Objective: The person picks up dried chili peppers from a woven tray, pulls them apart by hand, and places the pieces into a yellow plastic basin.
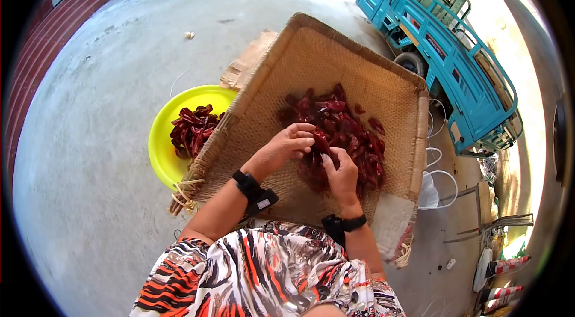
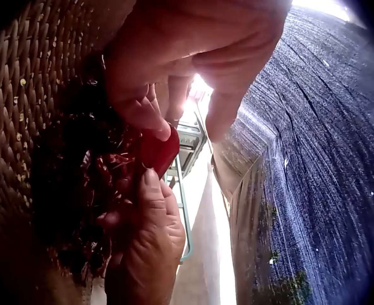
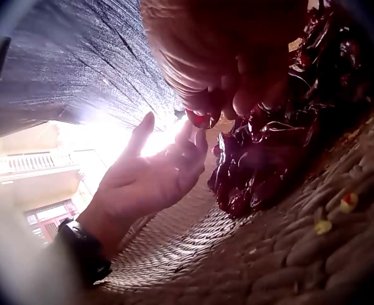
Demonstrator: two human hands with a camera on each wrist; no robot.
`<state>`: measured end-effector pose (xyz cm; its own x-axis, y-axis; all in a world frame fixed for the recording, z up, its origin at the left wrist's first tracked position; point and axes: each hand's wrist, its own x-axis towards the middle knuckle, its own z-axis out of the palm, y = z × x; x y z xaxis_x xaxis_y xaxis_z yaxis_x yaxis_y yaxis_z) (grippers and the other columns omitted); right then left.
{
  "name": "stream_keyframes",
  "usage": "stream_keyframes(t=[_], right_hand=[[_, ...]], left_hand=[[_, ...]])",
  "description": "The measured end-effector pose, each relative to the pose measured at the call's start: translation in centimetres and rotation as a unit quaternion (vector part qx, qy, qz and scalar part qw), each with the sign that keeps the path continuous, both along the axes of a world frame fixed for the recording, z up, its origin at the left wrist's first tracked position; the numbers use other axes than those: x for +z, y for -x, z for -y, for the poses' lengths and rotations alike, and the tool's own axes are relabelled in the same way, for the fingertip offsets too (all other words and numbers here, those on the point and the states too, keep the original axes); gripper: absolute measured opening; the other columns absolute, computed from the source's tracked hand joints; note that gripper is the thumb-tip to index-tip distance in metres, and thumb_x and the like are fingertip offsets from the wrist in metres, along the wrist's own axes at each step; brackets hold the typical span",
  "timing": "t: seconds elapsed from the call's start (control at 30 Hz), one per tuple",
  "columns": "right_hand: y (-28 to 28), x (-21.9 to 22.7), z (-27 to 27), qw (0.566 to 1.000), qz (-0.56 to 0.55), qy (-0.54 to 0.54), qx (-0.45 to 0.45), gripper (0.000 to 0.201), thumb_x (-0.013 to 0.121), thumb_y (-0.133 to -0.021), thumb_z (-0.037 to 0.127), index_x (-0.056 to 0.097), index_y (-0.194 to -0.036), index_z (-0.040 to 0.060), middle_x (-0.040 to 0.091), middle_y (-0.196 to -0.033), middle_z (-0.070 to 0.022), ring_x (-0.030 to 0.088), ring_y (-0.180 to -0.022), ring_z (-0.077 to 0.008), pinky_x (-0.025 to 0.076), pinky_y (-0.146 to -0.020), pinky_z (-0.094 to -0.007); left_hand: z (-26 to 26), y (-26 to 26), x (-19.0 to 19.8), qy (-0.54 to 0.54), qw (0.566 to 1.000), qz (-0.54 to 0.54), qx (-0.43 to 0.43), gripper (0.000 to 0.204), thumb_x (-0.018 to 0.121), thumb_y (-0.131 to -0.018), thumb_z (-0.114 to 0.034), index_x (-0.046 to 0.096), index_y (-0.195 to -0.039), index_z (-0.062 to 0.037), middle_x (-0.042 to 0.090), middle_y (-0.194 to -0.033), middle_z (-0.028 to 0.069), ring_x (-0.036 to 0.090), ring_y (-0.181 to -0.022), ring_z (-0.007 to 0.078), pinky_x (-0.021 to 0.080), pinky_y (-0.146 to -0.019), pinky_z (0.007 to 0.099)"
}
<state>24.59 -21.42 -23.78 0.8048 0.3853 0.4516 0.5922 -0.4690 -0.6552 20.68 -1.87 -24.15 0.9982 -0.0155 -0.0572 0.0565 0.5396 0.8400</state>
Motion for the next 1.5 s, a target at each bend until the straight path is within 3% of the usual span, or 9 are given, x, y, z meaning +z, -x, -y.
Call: stream_keyframes(t=[0.1, 0.2, 0.43, 0.57, 0.67, 0.83, 0.97, 1.2, 1.5], right_hand=[[0.0, -0.7, 0.2, 0.996, -0.054, -0.044, 0.059, 0.018, 0.065, -0.092, 0.013, 0.065, -0.107, 0.0037, 0.067, -0.088, -0.0058, 0.062, -0.074, -0.0116, 0.05, -0.062, -0.0261], [0.9, 0.0, 0.5, 0.977, -0.154, -0.082, 0.122, 0.018, 0.064, -0.094, 0.012, 0.064, -0.109, 0.0026, 0.064, -0.087, -0.0005, 0.056, -0.07, -0.0043, 0.046, -0.057, -0.0213], [1.0, -0.6, 0.9, 0.954, -0.22, -0.111, 0.17, 0.023, 0.063, -0.095, 0.014, 0.062, -0.115, 0.0028, 0.064, -0.087, -0.0005, 0.056, -0.069, -0.0054, 0.047, -0.06, -0.0212], [0.6, 0.1, 1.0, 0.977, -0.134, -0.132, 0.099, 0.026, 0.06, -0.097, 0.015, 0.058, -0.12, 0.0028, 0.061, -0.1, -0.0042, 0.057, -0.071, -0.0064, 0.048, -0.063, -0.0217], [-1.4, -0.5, 2.1, 0.995, 0.006, -0.086, -0.04, 0.03, 0.059, -0.096, 0.012, 0.056, -0.124, 0.0032, 0.053, -0.119, -0.0111, 0.058, -0.07, -0.0114, 0.051, -0.07, -0.0255], [-2.4, -0.6, 3.2, 0.994, -0.039, 0.005, -0.106, 0.033, 0.061, -0.091, 0.009, 0.059, -0.124, 0.0074, 0.048, -0.132, -0.0155, 0.062, -0.073, -0.0172, 0.052, -0.073, -0.03], [-3.5, -2.1, 3.3, 0.991, -0.067, 0.068, -0.092, 0.033, 0.06, -0.093, 0.013, 0.059, -0.125, 0.0065, 0.048, -0.138, -0.0112, 0.062, -0.076, -0.0153, 0.053, -0.073, -0.0302], [-1.6, -0.1, 3.5, 0.99, -0.077, -0.115, -0.041, 0.024, 0.056, -0.099, 0.017, 0.067, -0.112, -0.0002, 0.057, -0.126, -0.0104, 0.061, -0.071, -0.0086, 0.052, -0.066, -0.023], [1.1, 1.5, 2.6, 0.937, -0.256, -0.159, 0.176, 0.02, 0.058, -0.098, 0.013, 0.07, -0.108, 0.0006, 0.059, -0.121, -0.0058, 0.059, -0.078, -0.0077, 0.051, -0.071, -0.0219]], left_hand=[[0.6, -0.1, -1.2, -0.049, 0.999, 0.019, -0.001, 0.042, 0.071, -0.09, -0.018, 0.054, -0.126, -0.0073, 0.06, -0.099, -0.0028, 0.057, -0.082, 0.0063, 0.047, -0.069, 0.0213], [0.5, -0.2, -1.6, -0.056, 0.998, 0.018, 0.008, 0.033, 0.07, -0.09, -0.021, 0.059, -0.118, -0.0081, 0.06, -0.094, -0.0032, 0.057, -0.08, 0.0062, 0.047, -0.07, 0.0212], [0.3, 0.0, -1.6, 0.025, 0.996, -0.012, -0.082, 0.014, 0.064, -0.095, -0.023, 0.062, -0.103, -0.0107, 0.062, -0.087, -0.0025, 0.057, -0.077, 0.006, 0.048, -0.067, 0.0215], [-0.2, 0.2, -1.0, 0.143, 0.99, 0.018, -0.008, 0.015, 0.062, -0.096, -0.022, 0.061, -0.102, -0.0085, 0.062, -0.09, -0.0005, 0.058, -0.077, 0.0094, 0.05, -0.068, 0.0229], [-1.3, -0.1, -0.9, 0.305, 0.944, 0.102, 0.075, 0.022, 0.062, -0.097, -0.026, 0.061, -0.11, -0.0082, 0.064, -0.096, 0.0016, 0.058, -0.08, 0.0124, 0.051, -0.07, 0.0244], [-5.3, 0.1, 0.0, 0.455, 0.834, 0.296, 0.102, 0.037, 0.055, -0.099, -0.035, 0.058, -0.129, -0.0149, 0.068, -0.107, 0.0045, 0.06, -0.089, 0.0176, 0.053, -0.079, 0.0317], [-5.8, 0.3, -0.4, 0.416, 0.864, 0.276, 0.065, 0.043, 0.056, -0.098, -0.035, 0.052, -0.137, -0.0165, 0.066, -0.111, 0.0048, 0.059, -0.089, 0.0173, 0.052, -0.08, 0.0319], [-1.6, 0.4, -0.2, 0.136, 0.989, 0.058, -0.003, 0.041, 0.062, -0.096, -0.021, 0.05, -0.132, -0.007, 0.064, -0.103, 0.0031, 0.061, -0.081, 0.0098, 0.052, -0.07, 0.0242], [1.3, 0.8, -0.2, -0.014, 0.998, 0.008, -0.067, 0.033, 0.063, -0.096, -0.027, 0.056, -0.118, -0.0039, 0.062, -0.093, 0.0021, 0.058, -0.076, 0.0078, 0.049, -0.067, 0.0233]])
